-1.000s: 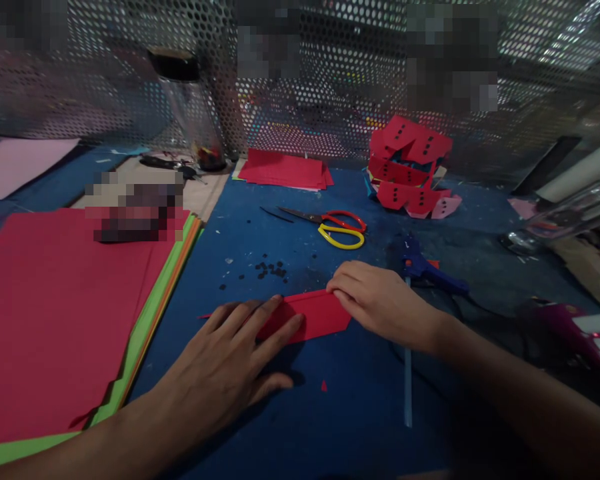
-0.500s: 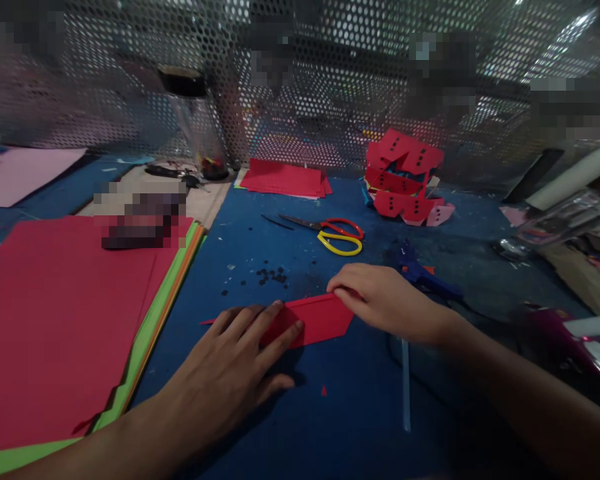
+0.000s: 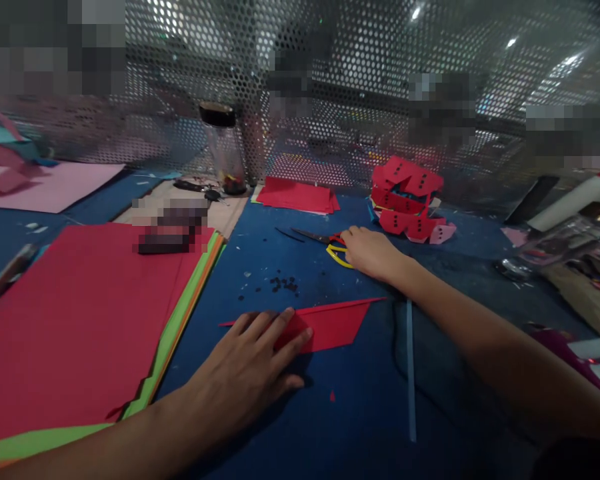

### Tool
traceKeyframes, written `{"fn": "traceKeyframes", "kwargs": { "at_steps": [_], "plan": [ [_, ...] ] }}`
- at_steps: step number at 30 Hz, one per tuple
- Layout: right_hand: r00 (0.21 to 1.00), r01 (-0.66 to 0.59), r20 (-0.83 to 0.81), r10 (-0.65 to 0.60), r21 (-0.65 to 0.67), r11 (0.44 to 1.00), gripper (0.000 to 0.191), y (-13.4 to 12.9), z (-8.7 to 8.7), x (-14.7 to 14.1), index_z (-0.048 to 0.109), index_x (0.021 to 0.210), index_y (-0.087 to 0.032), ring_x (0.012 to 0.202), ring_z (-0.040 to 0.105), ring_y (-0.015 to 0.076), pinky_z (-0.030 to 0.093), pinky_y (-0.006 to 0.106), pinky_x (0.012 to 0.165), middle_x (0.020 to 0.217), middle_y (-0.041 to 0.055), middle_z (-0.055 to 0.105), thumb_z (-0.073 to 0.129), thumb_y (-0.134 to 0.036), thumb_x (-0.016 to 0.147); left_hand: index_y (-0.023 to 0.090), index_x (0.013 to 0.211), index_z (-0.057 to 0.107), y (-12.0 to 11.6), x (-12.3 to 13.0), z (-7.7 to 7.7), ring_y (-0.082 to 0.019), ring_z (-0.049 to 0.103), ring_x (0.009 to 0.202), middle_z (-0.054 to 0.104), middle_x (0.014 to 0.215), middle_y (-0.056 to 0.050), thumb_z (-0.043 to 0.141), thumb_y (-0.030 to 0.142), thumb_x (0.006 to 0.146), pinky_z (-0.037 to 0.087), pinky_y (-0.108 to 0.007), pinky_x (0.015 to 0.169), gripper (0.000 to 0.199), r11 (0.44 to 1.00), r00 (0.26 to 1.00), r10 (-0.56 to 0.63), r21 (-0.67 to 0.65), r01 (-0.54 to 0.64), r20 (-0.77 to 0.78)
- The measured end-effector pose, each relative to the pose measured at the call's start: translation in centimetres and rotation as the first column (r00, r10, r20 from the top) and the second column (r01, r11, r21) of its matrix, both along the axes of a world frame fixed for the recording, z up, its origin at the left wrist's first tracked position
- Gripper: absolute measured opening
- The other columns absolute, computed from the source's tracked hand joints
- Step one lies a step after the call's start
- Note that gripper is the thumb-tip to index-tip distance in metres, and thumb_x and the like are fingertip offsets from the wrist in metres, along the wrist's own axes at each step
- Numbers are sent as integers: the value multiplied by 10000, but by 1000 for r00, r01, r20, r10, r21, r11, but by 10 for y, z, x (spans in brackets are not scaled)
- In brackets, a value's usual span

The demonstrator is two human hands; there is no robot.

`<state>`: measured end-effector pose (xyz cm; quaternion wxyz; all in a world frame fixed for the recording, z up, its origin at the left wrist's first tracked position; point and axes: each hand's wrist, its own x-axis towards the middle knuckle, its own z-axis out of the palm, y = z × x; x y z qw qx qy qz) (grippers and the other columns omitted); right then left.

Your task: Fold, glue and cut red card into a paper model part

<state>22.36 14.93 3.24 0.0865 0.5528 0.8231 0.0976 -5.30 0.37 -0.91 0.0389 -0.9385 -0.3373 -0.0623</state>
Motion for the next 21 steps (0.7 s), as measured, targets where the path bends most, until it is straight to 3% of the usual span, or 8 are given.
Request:
{"fn": "traceKeyframes", "kwargs": {
  "at_steps": [6, 9, 10, 12, 14, 16, 18, 21],
  "plan": [
    [998, 45, -34, -45, -24, 999, 362, 9, 4, 2, 644, 1203, -69, 997, 704, 323, 511, 363, 765, 1214, 224, 666, 573, -220, 882, 302, 1459, 571, -1, 1, 3, -360, 594, 1201, 589, 1476, -150, 543, 580, 1000, 467, -516, 947, 538, 1000, 1000, 15, -12, -15, 19],
    [963, 152, -208, -170, -100, 983, 336, 2, 7, 11, 654, 1128, -131, 896, 704, 280, 498, 341, 721, 1138, 160, 696, 648, -295, 835, 304, 1470, 562, 0, 1, 2, -357, 587, 1211, 581, 1484, -150, 531, 588, 1003, 463, -509, 953, 548, 1000, 1000, 7, -14, -7, 9],
    [912, 186, -338, -232, -164, 969, 322, -4, 8, 14, 650, 1091, -153, 850, 695, 253, 493, 326, 705, 1066, 122, 711, 684, -303, 808, 307, 1472, 560, 0, 1, 2, -353, 586, 1212, 580, 1485, -147, 520, 591, 1007, 463, -503, 950, 547, 1000, 1000, 6, -16, -6, 7],
    [708, 149, -636, -308, -292, 945, 307, -21, 12, 18, 621, 1035, -179, 762, 662, 196, 482, 289, 664, 910, 55, 702, 737, -313, 784, 314, 1478, 554, 0, 1, 2, -347, 580, 1219, 573, 1492, -141, 499, 593, 1016, 460, -493, 943, 542, 1000, 1000, 10, -17, -10, 3],
    [452, 4, -827, -334, -373, 928, 286, -44, 19, 17, 595, 968, -197, 656, 614, 157, 464, 270, 598, 777, 13, 656, 723, -425, 853, 320, 1479, 550, 0, 0, 1, -342, 576, 1211, 575, 1485, -133, 485, 591, 1023, 456, -486, 936, 534, 1000, 1000, 15, -16, -15, 5],
    [288, -124, -919, -268, -314, 941, 362, -68, 27, 10, 588, 828, -199, 595, 555, 128, 439, 257, 557, 686, -6, 601, 660, -542, 917, 321, 1477, 550, 0, -1, 0, -341, 571, 1206, 581, 1469, -129, 483, 589, 1025, 451, -483, 934, 530, 1000, 1000, 10, -20, -10, 1],
    [243, -143, -942, -231, -270, 952, 377, -87, 32, -3, 622, 836, -195, 624, 557, 119, 443, 248, 562, 739, 0, 625, 673, -559, 922, 320, 1477, 548, -1, -1, -2, -346, 561, 1214, 571, 1473, -133, 483, 592, 1024, 444, -491, 943, 533, 1000, 1000, 8, -16, -8, -6],
    [153, -221, -945, -289, -318, 922, 330, -102, 26, -23, 640, 859, -189, 696, 611, 124, 491, 249, 626, 807, 16, 670, 674, -506, 944, 321, 1486, 536, -1, -3, -5, -358, 548, 1230, 569, 1464, -140, 487, 588, 1025, 438, -496, 942, 535, 1000, 1000, 7, -6, -7, -13]
  ]
}}
